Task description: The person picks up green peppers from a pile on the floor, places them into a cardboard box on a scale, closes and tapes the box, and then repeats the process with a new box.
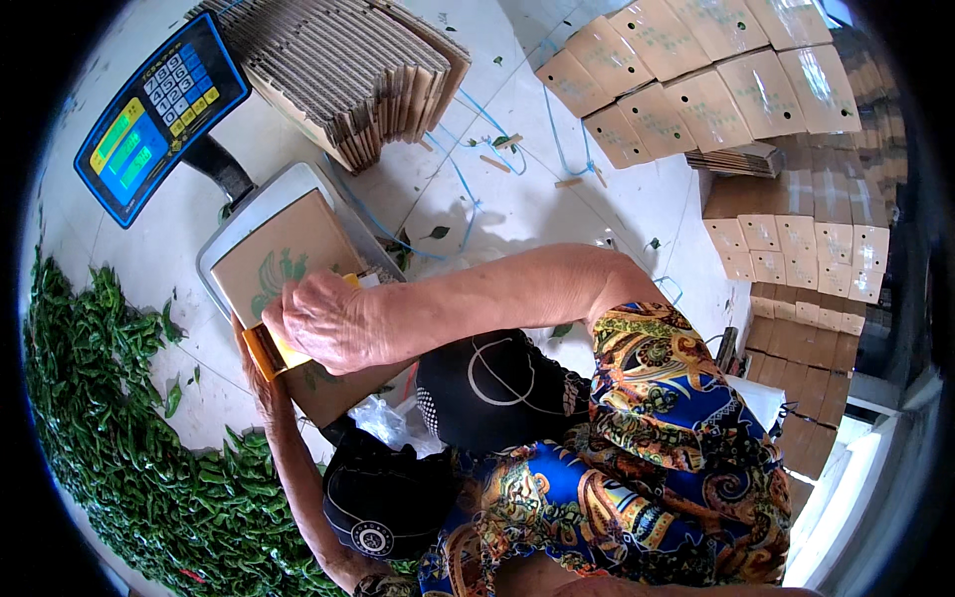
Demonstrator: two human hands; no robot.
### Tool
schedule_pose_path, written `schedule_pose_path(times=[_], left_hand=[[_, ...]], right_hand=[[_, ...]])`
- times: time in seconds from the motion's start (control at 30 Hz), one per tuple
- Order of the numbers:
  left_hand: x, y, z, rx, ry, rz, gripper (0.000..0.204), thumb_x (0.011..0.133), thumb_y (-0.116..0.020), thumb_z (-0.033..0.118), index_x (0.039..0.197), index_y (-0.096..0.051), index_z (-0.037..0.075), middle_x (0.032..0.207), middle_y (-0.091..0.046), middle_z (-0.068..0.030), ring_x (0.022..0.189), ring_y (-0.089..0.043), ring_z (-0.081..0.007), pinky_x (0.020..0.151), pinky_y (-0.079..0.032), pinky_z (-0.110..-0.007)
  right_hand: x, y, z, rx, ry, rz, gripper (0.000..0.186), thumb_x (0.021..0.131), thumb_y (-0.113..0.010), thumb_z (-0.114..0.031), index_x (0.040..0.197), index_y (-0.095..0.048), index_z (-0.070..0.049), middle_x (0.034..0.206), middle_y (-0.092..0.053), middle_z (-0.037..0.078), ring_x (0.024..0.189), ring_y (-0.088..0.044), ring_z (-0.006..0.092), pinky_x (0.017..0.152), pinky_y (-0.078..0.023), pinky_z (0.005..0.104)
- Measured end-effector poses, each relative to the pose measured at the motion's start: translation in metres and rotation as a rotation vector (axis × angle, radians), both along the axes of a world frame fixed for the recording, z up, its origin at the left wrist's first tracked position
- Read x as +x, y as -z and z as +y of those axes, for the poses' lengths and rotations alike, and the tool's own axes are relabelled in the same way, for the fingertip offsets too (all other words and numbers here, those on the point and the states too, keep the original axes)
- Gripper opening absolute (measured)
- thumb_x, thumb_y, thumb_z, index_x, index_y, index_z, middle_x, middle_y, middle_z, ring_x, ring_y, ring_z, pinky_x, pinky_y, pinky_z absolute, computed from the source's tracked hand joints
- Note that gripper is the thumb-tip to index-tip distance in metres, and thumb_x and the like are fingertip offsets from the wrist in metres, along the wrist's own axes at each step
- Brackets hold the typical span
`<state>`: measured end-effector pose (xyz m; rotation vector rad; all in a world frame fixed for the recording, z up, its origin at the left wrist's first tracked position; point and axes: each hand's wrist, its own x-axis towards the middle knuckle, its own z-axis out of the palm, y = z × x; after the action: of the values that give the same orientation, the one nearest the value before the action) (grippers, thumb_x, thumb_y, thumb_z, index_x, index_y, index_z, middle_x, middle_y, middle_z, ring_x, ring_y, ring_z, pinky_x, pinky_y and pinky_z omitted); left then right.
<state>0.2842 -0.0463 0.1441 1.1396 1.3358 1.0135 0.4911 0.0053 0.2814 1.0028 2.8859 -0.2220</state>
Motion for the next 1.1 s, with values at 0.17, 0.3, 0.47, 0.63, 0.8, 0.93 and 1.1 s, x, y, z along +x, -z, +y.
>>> schedule_pose_path(times=[0.17,0.3,0.47,0.63,0.8,0.93,1.1], left_hand=[[-0.020,0.058,-0.001,-0.060,-0.007,-0.184,0.069,0.099,-0.058,0.041,0.150,-0.035,0.002,0.130,-0.061,-0.0122,0.117,-0.060,-0.0235,0.097,-0.051,-0.035],[-0.020,0.043,-0.004,0.395,0.115,0.820,0.044,0.097,-0.056,0.025,0.139,-0.051,0.010,0.136,-0.058,-0.0218,0.110,-0.065,-0.0389,0.091,-0.054,-0.041],[0.008,-0.009,0.000,-0.047,-0.085,0.479,0.052,0.103,-0.042,0.041,0.148,-0.044,0.014,0.145,-0.051,-0.0191,0.129,-0.053,-0.0381,0.106,-0.045,-0.042],[0.016,-0.019,0.002,-0.073,-0.132,0.388,0.063,0.103,-0.041,0.051,0.147,-0.045,0.006,0.136,-0.058,-0.0248,0.126,-0.056,-0.0387,0.104,-0.046,-0.042],[0.011,-0.010,0.001,-0.064,-0.133,0.385,0.067,0.103,-0.042,0.054,0.147,-0.044,0.004,0.137,-0.056,-0.0254,0.127,-0.056,-0.0372,0.104,-0.045,-0.041],[0.008,-0.016,-0.007,-0.107,-0.083,0.135,0.074,0.100,-0.048,0.057,0.151,-0.038,0.004,0.140,-0.056,-0.0217,0.130,-0.054,-0.0306,0.107,-0.042,-0.039],[0.011,-0.023,-0.012,-0.261,-0.088,0.000,0.090,0.093,-0.057,0.061,0.155,-0.029,0.002,0.144,-0.050,-0.0244,0.137,-0.045,-0.0297,0.113,-0.033,-0.039]], right_hand=[[0.030,0.000,-0.003,0.434,-0.222,0.111,0.032,0.076,-0.068,-0.021,0.094,-0.058,0.003,0.079,-0.063,0.010,0.068,-0.062,0.0193,0.056,-0.047,0.0363],[0.030,0.006,0.008,-0.277,0.041,0.235,0.030,0.079,-0.070,-0.011,0.101,-0.054,0.001,0.079,-0.064,0.015,0.064,-0.066,0.0261,0.052,-0.056,0.0384],[0.087,-0.004,0.010,-0.066,0.011,0.177,0.035,0.080,-0.067,-0.009,0.109,-0.049,-0.002,0.077,-0.060,0.016,0.054,-0.060,0.0212,0.041,-0.053,0.0307],[0.164,0.021,0.012,-0.118,0.078,0.150,0.046,0.078,-0.075,-0.014,0.111,-0.046,-0.005,0.088,-0.060,0.016,0.068,-0.066,0.0284,0.051,-0.059,0.0353],[0.219,0.054,0.005,-0.211,0.178,0.137,0.052,0.074,-0.078,-0.014,0.112,-0.044,-0.003,0.096,-0.059,0.017,0.085,-0.066,0.0366,0.075,-0.059,0.0431],[0.213,0.098,0.009,-0.306,0.267,0.115,0.056,0.070,-0.078,-0.009,0.115,-0.044,-0.002,0.105,-0.059,0.020,0.096,-0.063,0.0394,0.085,-0.056,0.0456],[0.200,0.127,0.012,-0.332,0.213,0.256,0.058,0.068,-0.080,-0.005,0.114,-0.045,0.000,0.100,-0.059,0.024,0.095,-0.062,0.0463,0.079,-0.054,0.0480]])
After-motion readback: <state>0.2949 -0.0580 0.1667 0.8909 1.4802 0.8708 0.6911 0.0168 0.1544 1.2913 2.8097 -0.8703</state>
